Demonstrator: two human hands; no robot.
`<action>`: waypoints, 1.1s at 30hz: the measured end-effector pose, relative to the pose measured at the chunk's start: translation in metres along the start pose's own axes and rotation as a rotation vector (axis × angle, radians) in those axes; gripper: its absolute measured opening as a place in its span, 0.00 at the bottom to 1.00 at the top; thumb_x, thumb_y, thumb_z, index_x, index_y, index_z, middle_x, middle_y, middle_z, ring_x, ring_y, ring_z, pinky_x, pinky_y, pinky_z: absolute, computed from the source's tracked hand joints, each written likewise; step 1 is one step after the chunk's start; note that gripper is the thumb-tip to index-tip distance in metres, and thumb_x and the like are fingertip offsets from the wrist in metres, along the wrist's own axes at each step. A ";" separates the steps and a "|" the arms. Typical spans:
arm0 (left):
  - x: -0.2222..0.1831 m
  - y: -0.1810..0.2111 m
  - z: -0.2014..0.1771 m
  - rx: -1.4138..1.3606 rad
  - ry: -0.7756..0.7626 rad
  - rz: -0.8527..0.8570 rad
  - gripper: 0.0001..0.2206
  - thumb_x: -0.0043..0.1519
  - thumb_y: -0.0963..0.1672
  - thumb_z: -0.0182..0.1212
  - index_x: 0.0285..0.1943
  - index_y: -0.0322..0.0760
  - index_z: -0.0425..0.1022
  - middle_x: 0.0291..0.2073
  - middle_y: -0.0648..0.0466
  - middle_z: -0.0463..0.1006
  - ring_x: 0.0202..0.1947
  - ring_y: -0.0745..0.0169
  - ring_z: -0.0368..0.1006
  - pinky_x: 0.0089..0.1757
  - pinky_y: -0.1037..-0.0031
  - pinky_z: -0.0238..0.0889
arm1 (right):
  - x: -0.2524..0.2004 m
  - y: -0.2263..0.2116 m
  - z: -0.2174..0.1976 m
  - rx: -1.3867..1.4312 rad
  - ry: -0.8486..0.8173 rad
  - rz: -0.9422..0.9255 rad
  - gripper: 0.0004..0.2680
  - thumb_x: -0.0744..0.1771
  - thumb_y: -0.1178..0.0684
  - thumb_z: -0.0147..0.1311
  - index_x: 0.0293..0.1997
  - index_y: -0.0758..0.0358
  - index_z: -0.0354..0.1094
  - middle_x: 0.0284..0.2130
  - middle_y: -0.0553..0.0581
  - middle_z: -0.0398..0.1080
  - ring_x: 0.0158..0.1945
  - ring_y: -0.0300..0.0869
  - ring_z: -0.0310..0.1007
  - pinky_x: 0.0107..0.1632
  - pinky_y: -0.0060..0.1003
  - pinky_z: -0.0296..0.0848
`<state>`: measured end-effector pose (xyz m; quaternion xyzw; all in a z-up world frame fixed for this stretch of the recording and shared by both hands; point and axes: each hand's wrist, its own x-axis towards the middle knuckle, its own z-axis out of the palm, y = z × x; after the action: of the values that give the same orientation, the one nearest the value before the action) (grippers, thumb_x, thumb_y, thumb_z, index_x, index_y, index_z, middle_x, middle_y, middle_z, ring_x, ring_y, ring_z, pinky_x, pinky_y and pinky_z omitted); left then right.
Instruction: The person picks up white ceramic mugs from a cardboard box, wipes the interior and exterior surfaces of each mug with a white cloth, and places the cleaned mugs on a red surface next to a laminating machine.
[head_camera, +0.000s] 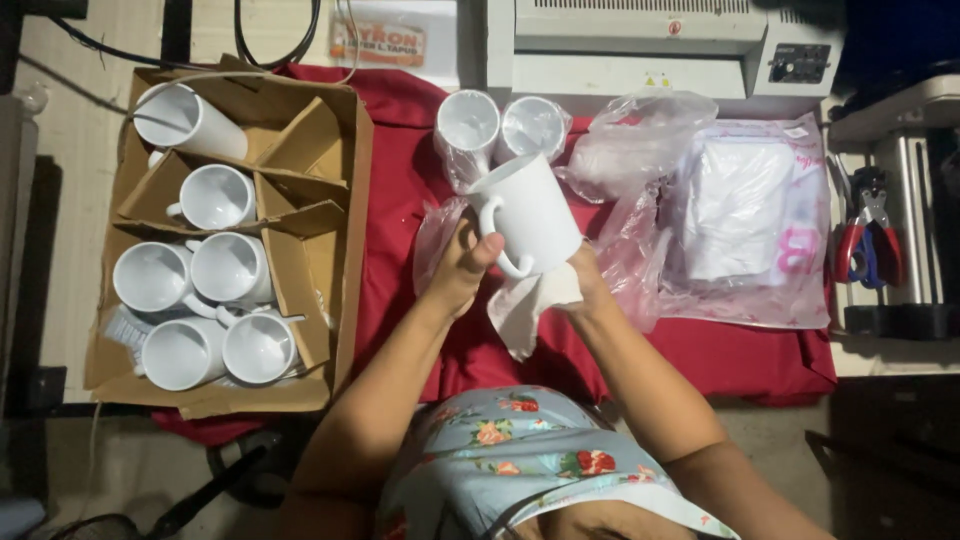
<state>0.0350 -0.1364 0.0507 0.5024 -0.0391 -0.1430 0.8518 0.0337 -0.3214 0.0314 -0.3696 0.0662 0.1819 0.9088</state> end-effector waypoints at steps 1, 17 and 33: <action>0.003 -0.002 -0.001 -0.041 -0.003 0.014 0.32 0.58 0.54 0.71 0.64 0.29 0.66 0.50 0.51 0.74 0.51 0.63 0.69 0.52 0.71 0.65 | 0.001 -0.006 0.006 0.144 -0.063 0.010 0.21 0.68 0.52 0.56 0.67 0.73 0.59 0.56 0.68 0.70 0.52 0.52 0.77 0.54 0.47 0.78; 0.004 0.047 -0.035 -0.617 0.261 -0.147 0.50 0.53 0.69 0.51 0.77 0.36 0.54 0.72 0.40 0.60 0.71 0.38 0.59 0.64 0.40 0.58 | 0.007 -0.024 -0.113 0.251 -0.189 0.093 0.31 0.62 0.48 0.57 0.72 0.72 0.50 0.61 0.74 0.65 0.59 0.65 0.71 0.59 0.61 0.69; -0.017 0.027 -0.035 -0.595 0.130 -0.057 0.52 0.53 0.69 0.53 0.79 0.39 0.50 0.74 0.41 0.58 0.72 0.38 0.58 0.65 0.40 0.56 | -0.044 -0.083 -0.070 -0.234 0.207 -0.069 0.19 0.63 0.58 0.43 0.60 0.73 0.64 0.46 0.63 0.73 0.44 0.48 0.76 0.47 0.42 0.76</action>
<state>0.0310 -0.0901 0.0581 0.2396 0.0734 -0.1397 0.9580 0.0255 -0.4368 0.0462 -0.4916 0.1254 0.1181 0.8536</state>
